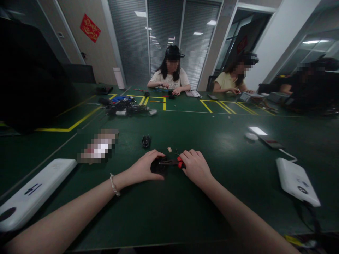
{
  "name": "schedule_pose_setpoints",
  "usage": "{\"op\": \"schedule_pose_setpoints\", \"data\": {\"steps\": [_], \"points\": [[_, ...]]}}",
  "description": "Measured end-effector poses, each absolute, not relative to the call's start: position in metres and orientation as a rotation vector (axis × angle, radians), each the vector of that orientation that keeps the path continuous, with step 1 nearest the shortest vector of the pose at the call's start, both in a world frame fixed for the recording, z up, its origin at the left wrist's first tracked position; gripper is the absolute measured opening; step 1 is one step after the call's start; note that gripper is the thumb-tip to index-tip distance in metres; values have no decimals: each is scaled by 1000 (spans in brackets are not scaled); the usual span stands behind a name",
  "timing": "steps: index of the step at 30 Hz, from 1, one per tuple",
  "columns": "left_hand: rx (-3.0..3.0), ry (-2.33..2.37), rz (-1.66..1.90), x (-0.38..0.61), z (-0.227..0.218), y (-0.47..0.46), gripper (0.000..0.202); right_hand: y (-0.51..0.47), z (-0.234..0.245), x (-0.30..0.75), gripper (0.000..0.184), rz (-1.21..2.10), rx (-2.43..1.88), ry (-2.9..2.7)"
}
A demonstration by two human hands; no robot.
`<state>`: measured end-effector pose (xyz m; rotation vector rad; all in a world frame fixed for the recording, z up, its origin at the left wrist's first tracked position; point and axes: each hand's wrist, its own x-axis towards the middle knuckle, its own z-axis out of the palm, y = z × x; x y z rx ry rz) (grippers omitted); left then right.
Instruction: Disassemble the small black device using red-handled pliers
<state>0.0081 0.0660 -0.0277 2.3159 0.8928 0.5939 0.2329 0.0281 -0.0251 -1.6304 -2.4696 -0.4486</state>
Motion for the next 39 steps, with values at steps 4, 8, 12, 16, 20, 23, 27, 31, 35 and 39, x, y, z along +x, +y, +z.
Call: {"op": "schedule_pose_setpoints", "data": {"steps": [4,8,12,16,20,23,27,31,35,39], "points": [[2315,889,591,7,-27,66,67,28,-24,232,30,-441,-1624,-2471],[2310,892,579,7,-25,66,67,27,-24,232,30,-444,-1631,-2477],[2295,889,568,7,-24,65,65,26,-23,234,32,-474,-1646,-2483],[2303,882,578,8,-25,65,65,25,-23,235,32,-520,-1629,-2489],[2328,889,593,8,-28,66,65,26,-22,232,28,-520,-1634,-2490],[2336,886,597,8,-28,66,65,27,-22,231,28,-486,-1651,-2483],[2332,884,587,7,-28,66,65,27,-23,232,31,-441,-1666,-2477],[2320,894,579,7,-28,66,65,26,-24,234,31,-444,-1660,-2484],[2320,888,576,7,-28,66,64,26,-22,234,32,-468,-1645,-2496],[2318,887,570,7,-26,67,65,26,-22,233,31,-482,-1636,-2497]]}}
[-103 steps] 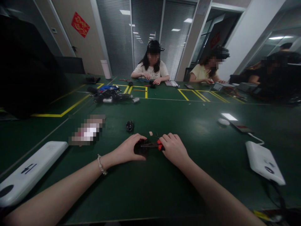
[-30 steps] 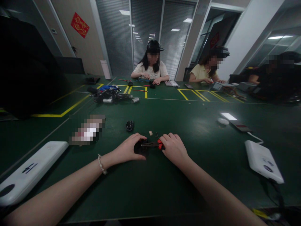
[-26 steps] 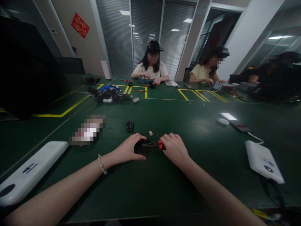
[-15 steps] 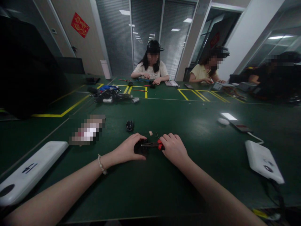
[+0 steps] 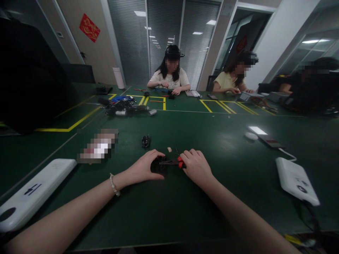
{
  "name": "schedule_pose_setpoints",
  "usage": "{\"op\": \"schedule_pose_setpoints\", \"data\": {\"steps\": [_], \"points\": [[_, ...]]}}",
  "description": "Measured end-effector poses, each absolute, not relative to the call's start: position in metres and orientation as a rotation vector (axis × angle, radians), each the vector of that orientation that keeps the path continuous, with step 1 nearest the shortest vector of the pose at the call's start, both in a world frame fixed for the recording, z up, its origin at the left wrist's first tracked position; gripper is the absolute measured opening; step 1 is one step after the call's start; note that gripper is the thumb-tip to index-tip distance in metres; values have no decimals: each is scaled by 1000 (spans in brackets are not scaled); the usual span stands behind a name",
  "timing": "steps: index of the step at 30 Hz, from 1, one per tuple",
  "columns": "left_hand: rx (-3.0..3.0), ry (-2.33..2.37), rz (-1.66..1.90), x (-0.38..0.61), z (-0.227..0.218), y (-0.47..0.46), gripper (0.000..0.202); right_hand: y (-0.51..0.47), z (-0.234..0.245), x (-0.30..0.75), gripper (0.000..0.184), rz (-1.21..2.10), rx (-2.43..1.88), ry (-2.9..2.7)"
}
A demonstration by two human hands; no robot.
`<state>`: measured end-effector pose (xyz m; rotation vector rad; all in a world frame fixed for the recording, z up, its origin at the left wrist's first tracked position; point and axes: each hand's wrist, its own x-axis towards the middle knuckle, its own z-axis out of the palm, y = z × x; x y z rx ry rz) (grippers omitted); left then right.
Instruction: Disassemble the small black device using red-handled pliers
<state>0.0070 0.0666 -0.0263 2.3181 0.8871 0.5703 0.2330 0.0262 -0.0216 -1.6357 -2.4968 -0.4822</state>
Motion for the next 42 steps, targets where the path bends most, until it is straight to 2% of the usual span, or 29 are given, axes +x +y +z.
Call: {"op": "schedule_pose_setpoints", "data": {"steps": [42], "points": [[2333,889,582,8,-27,66,66,28,-21,232,28,-400,-1659,-2478]]}}
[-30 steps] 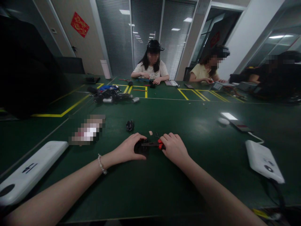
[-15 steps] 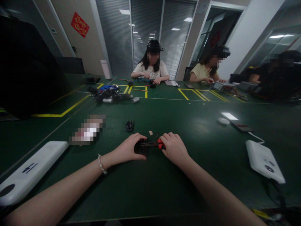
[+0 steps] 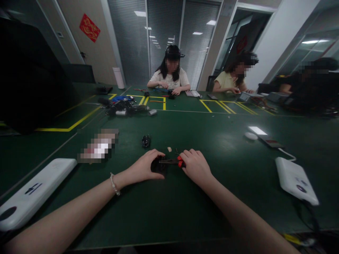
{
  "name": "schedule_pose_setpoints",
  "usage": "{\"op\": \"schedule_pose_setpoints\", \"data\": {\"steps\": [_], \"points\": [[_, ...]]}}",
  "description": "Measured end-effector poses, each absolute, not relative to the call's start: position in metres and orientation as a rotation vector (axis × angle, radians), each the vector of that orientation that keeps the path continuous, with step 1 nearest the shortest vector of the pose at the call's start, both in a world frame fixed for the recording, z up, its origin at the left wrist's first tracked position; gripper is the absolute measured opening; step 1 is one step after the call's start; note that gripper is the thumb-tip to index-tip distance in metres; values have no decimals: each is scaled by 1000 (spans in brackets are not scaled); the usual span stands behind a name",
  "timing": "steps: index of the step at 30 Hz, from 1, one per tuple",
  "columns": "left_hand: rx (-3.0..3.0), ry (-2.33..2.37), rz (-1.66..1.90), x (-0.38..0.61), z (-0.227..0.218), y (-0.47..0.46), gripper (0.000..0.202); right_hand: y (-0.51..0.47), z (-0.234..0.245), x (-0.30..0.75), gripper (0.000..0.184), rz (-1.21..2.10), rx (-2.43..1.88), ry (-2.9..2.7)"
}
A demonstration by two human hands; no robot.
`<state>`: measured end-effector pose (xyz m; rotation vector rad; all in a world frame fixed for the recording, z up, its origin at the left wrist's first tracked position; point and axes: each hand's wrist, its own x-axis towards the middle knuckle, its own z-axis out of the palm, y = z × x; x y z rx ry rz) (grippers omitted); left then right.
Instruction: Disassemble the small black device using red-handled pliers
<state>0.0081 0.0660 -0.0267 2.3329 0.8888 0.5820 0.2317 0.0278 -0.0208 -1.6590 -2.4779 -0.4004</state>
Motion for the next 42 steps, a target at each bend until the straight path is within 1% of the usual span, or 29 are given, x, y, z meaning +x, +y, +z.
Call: {"op": "schedule_pose_setpoints", "data": {"steps": [25,35,42], "points": [[2311,898,563,8,-24,66,66,28,-21,233,30,-467,-1630,-2492],[2314,908,565,8,-23,65,66,28,-21,232,25,-447,-1631,-2477],[2304,908,564,7,-24,65,65,27,-19,233,28,-441,-1651,-2486]]}}
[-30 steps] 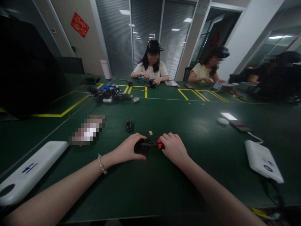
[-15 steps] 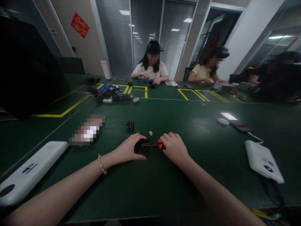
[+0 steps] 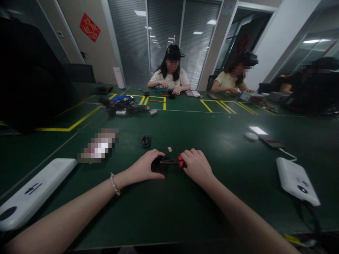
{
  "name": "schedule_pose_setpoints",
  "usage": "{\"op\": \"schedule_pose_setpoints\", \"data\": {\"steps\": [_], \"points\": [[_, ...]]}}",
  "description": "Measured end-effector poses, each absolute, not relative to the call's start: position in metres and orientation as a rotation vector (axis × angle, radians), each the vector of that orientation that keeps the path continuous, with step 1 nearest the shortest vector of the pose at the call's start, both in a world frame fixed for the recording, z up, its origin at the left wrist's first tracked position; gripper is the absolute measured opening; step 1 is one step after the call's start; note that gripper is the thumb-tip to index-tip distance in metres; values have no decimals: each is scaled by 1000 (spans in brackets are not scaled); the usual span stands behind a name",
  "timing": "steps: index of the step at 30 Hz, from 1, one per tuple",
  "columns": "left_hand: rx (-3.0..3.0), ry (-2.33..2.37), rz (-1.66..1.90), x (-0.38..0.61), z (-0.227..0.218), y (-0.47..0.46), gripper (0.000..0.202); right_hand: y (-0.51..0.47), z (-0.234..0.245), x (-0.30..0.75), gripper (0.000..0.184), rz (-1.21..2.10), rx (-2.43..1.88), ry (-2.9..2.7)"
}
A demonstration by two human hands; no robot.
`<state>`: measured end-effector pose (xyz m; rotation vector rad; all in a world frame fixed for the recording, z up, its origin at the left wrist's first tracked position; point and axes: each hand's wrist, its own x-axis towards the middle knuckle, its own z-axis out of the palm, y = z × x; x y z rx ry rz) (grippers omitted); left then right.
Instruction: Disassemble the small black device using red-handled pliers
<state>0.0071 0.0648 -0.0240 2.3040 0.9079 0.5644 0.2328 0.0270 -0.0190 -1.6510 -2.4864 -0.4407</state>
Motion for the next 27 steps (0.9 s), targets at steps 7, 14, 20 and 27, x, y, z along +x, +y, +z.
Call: {"op": "schedule_pose_setpoints", "data": {"steps": [7,14,20,27], "points": [[2306,899,565,8,-25,66,65,27,-20,233,28,-434,-1636,-2484],[2310,892,559,8,-24,66,65,28,-21,233,28,-425,-1649,-2481],[2324,890,571,7,-26,66,65,28,-20,234,28,-473,-1650,-2483],[2332,892,574,8,-27,66,65,29,-25,235,29,-475,-1607,-2477]]}}
